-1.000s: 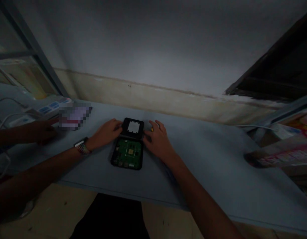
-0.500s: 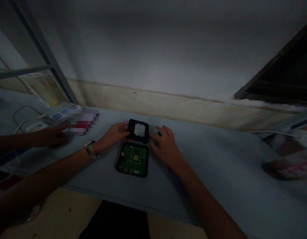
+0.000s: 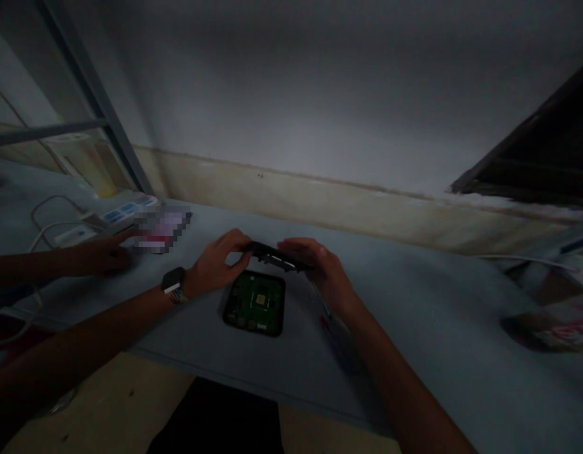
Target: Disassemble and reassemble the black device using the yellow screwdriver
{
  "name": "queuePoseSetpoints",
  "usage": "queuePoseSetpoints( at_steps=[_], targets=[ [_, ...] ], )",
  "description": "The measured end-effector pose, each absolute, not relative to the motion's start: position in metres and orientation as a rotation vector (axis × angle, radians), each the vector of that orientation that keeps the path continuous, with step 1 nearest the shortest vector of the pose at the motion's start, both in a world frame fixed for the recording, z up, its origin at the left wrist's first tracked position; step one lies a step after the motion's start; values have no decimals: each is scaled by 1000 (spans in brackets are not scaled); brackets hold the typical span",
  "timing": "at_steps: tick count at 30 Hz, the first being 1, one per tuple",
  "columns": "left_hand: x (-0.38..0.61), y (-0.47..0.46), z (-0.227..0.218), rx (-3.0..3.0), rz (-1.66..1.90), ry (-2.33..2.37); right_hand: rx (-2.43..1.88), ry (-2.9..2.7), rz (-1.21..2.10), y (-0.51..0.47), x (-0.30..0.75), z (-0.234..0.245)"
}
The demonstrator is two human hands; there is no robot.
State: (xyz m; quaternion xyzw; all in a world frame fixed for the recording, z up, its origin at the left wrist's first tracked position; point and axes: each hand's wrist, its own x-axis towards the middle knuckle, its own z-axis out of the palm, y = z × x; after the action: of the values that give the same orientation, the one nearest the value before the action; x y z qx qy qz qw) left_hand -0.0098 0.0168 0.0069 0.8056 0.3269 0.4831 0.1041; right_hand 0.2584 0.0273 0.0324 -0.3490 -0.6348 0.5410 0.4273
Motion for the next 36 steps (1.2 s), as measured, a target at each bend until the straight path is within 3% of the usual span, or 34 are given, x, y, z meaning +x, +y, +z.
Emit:
queuePoseSetpoints(
  at_steps=[12,17,24,36],
  targets=[
    [-20,17,8,2854,1343,831,-668,-2043,1443,22,265,29],
    [-31,24,18,2968,1353,576,-726,-2300,977,7,256,29],
    [-42,32,23,2998,1404,781,-717,-2610,451,-20,236,28],
    [-32,28,14,3051,1283,768,-702,-2719,325,-17,238,15]
  ],
)
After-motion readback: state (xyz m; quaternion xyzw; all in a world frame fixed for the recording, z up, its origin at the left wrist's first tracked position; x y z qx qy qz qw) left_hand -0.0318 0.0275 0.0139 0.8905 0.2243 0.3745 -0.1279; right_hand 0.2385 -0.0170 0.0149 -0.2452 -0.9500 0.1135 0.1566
